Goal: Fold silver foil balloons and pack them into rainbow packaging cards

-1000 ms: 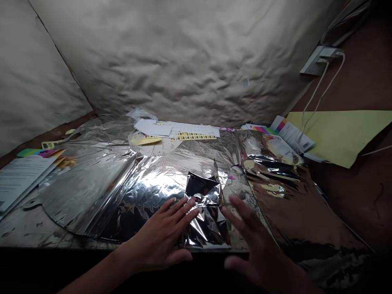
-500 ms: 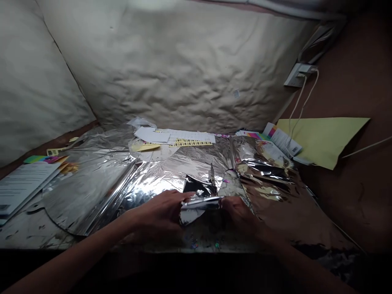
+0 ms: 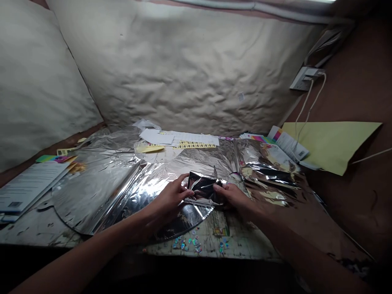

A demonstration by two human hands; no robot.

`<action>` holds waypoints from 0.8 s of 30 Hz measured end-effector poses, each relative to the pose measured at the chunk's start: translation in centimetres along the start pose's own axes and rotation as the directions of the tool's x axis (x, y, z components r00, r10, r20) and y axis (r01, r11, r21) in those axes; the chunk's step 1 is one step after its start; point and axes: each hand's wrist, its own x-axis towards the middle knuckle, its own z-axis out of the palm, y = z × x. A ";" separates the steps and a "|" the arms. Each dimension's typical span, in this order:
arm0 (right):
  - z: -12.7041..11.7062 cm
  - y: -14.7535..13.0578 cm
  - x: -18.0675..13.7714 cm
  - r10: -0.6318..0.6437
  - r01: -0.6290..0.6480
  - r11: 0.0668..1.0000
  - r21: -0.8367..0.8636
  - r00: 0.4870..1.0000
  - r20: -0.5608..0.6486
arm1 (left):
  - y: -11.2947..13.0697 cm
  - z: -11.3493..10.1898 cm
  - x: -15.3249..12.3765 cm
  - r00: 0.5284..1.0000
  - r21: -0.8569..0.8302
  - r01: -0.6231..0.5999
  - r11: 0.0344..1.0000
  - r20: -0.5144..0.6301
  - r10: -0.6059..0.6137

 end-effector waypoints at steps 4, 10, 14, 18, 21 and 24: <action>0.3 0.2 0.8 -0.041 0.035 0.995 -0.094 0.997 -0.069 | 0.4 0.2 0.0 0.997 0.159 0.013 0.987 -0.074 -0.001; 0.7 0.5 2.1 -0.120 0.100 0.983 -0.155 0.985 -0.125 | -0.1 2.6 0.5 0.913 0.653 -0.276 0.706 -0.052 0.405; 0.5 0.2 1.6 -0.119 0.103 0.984 -0.145 0.987 -0.110 | -1.7 4.4 0.8 0.936 0.715 -0.292 0.636 0.076 0.344; -0.3 -0.2 1.3 -0.126 0.115 0.989 -0.098 0.986 -0.110 | -2.3 4.7 0.7 0.938 0.707 -0.286 0.647 0.068 0.341; -0.9 -0.6 2.4 -0.146 0.126 0.969 -0.214 0.986 -0.079 | -2.2 4.5 0.7 0.938 0.698 -0.283 0.658 0.059 0.341; -1.2 -0.6 3.9 -0.209 0.164 0.899 -0.405 0.976 -0.069 | -2.2 4.6 0.8 0.939 0.698 -0.283 0.658 0.063 0.337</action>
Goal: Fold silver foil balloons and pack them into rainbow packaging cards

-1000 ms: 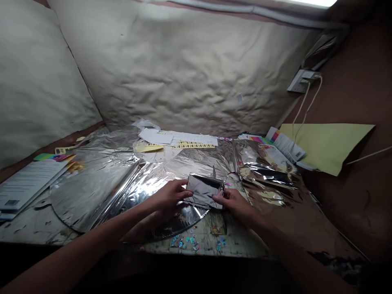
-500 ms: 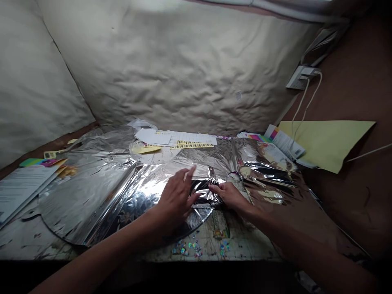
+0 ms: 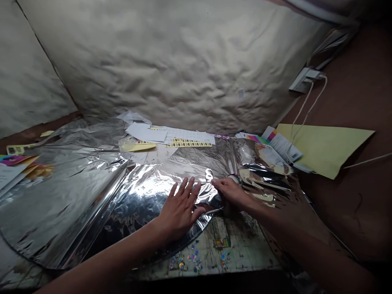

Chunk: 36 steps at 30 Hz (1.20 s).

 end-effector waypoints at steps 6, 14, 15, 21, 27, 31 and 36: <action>0.6 -0.3 0.1 -0.054 0.009 0.968 -0.249 0.983 -0.175 | 0.2 0.6 0.1 0.998 0.070 0.024 0.997 -0.051 -0.020; 3.6 -0.1 -3.1 -0.469 0.408 0.675 -0.615 0.881 0.069 | 0.5 0.8 -0.1 0.997 0.072 0.042 0.997 -0.063 -0.037; 3.9 0.2 -3.1 -0.427 0.395 0.674 -0.624 0.898 0.108 | 0.5 0.6 0.0 0.998 0.060 0.052 0.997 -0.040 -0.049; 4.5 1.0 -2.8 -0.370 0.342 0.697 -0.630 0.925 0.092 | 0.4 -1.3 0.0 0.977 -0.063 0.083 0.995 0.202 -0.069; 4.8 1.6 -2.2 -0.351 0.302 0.713 -0.632 0.935 0.052 | 0.3 -2.4 0.4 0.968 -0.173 0.125 0.977 0.240 -0.081; 4.6 1.1 -2.1 -0.314 0.297 0.726 -0.620 0.946 0.085 | -0.8 -4.0 1.2 0.916 -0.326 0.181 0.928 0.399 -0.038; 4.5 0.4 -2.5 -0.285 0.257 0.733 -0.630 0.957 0.058 | -2.6 -7.2 -1.5 0.991 -0.344 0.081 0.935 0.126 -0.039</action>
